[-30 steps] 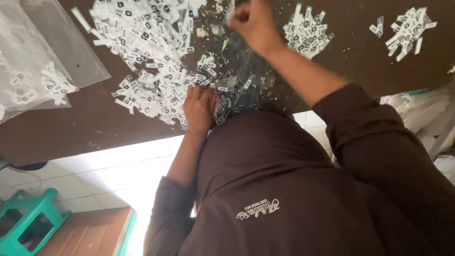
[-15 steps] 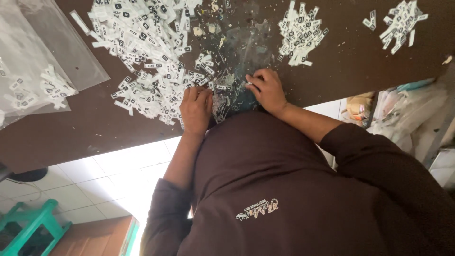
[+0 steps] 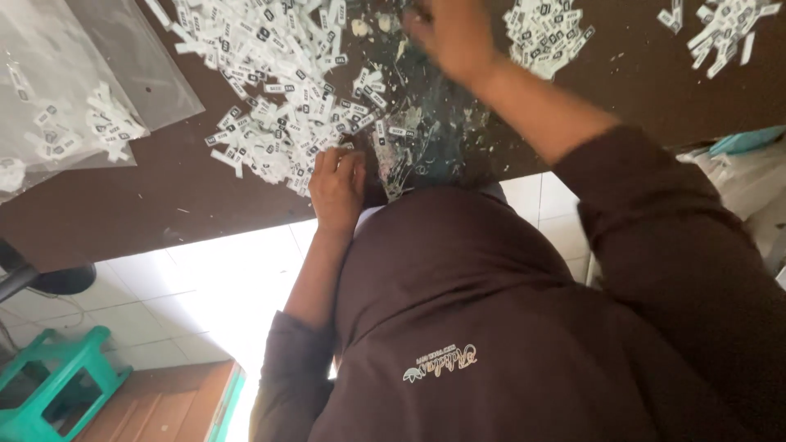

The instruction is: The person repeatedly picks up small white rectangular labels from a table, separates them, and places them into growing piles. The hands work continuously, moving labels between piles and occasionally adjusting the arrangement. No tools are used; the person handles the labels directly by hand.

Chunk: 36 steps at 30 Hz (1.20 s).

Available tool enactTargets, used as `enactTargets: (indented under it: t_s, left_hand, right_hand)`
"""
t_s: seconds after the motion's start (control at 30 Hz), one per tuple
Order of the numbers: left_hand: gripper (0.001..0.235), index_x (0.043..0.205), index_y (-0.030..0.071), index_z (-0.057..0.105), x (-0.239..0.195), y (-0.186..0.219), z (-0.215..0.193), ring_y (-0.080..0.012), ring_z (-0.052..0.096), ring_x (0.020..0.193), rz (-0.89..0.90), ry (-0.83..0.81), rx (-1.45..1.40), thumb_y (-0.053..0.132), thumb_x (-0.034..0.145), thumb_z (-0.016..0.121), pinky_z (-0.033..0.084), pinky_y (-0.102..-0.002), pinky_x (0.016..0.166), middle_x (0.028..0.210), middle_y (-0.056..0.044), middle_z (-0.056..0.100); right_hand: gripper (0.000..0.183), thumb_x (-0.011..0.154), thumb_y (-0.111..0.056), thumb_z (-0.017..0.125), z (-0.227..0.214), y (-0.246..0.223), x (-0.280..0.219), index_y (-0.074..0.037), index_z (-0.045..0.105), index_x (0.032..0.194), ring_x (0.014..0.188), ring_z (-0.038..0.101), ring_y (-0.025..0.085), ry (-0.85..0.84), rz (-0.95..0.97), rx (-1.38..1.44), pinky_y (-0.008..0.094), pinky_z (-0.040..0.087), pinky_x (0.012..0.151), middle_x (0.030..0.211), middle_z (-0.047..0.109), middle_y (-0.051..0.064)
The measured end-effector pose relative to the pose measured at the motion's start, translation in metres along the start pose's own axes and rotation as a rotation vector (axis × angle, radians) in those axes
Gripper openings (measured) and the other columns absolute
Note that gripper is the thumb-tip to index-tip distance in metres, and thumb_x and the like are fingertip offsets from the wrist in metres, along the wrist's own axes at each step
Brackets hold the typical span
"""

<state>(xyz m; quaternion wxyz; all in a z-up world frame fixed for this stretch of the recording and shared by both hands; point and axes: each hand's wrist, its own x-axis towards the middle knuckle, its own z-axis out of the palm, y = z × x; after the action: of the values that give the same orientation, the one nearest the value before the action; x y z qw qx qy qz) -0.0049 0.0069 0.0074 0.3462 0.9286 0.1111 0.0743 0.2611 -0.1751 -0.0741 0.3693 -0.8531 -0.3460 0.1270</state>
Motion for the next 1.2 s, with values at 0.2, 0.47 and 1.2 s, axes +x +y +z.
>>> enactTargets:
  t_s: [0.2,0.47,1.2]
  left_hand:
    - [0.012,0.096,0.008,0.073,-0.004,-0.008,-0.004,-0.0269,0.063,0.093,-0.05,0.043,-0.004,0.003,0.087,0.078,0.053,-0.04,0.076,0.099,-0.006,0.066]
    - [0.011,0.095,0.008,0.074,0.0,-0.01,-0.004,-0.0256,0.063,0.091,-0.053,0.036,0.009,0.003,0.086,0.078,0.053,-0.04,0.073,0.097,-0.006,0.066]
    - [0.011,0.097,0.012,0.073,-0.009,-0.012,-0.005,-0.0241,0.065,0.093,-0.139,0.043,0.039,0.006,0.088,0.078,0.055,-0.039,0.075,0.099,-0.003,0.066]
  right_hand:
    - [0.038,0.084,-0.02,0.077,-0.012,-0.073,-0.052,-0.016,0.074,0.122,0.104,0.059,0.029,-0.661,-0.464,-0.112,0.043,0.053,0.083,0.113,0.062,0.01]
    - [0.014,0.095,-0.019,0.073,-0.003,-0.044,-0.068,-0.011,0.072,0.107,0.114,0.061,0.026,-0.552,-0.376,-0.012,0.04,0.054,0.094,0.123,0.063,0.005]
    - [0.014,0.105,-0.02,0.08,-0.015,-0.03,0.012,-0.008,0.073,0.108,0.085,0.068,0.027,-0.107,0.077,-0.17,0.042,0.054,0.077,0.096,0.071,0.009]
